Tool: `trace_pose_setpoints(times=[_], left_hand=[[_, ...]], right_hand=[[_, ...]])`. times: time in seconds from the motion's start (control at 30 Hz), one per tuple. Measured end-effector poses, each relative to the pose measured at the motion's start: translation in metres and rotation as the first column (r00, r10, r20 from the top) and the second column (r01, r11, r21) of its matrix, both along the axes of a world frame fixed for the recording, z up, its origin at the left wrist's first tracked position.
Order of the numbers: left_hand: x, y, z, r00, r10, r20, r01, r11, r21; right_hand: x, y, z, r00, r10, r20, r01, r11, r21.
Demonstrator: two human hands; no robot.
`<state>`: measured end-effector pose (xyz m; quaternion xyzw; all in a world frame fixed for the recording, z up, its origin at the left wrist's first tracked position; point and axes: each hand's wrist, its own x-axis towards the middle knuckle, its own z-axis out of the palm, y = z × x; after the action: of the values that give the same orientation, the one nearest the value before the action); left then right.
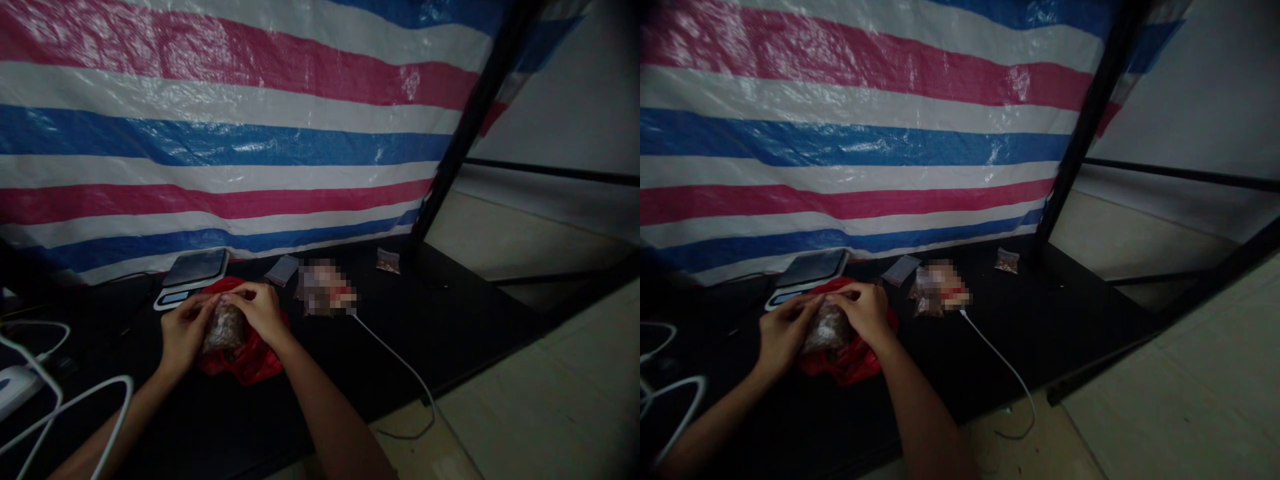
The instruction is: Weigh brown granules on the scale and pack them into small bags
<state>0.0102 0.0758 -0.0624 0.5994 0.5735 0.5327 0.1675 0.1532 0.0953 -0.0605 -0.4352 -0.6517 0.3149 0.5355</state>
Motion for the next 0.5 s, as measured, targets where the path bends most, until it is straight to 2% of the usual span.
trace_pose_setpoints(times=[0.1,0.23,0.3,0.4,0.5], left_hand=[[-0.002,0.005,0.001,0.998,0.002,0.055,-0.001,1.0,-0.03],[-0.004,0.008,-0.002,0.992,-0.091,0.088,0.097,0.993,-0.065],[-0.002,0.006,-0.003,0.989,-0.097,0.109,0.103,0.993,-0.049],[-0.001,0.001,-0.001,0.982,-0.151,0.114,0.155,0.988,-0.026],[-0.005,-0.002,0.005,0.974,-0.185,0.133,0.188,0.982,-0.013]], right_hand=[[0.003,0.005,-0.003,1.0,0.017,-0.019,-0.018,0.999,-0.043],[0.006,0.005,-0.001,0.997,-0.075,0.006,0.076,0.995,-0.059],[0.006,0.002,0.003,0.994,-0.107,-0.01,0.106,0.993,-0.054],[0.015,0.0,0.015,0.986,-0.118,-0.122,0.115,0.993,-0.03],[0.052,0.004,0.038,0.938,-0.169,-0.302,0.165,0.986,-0.037]])
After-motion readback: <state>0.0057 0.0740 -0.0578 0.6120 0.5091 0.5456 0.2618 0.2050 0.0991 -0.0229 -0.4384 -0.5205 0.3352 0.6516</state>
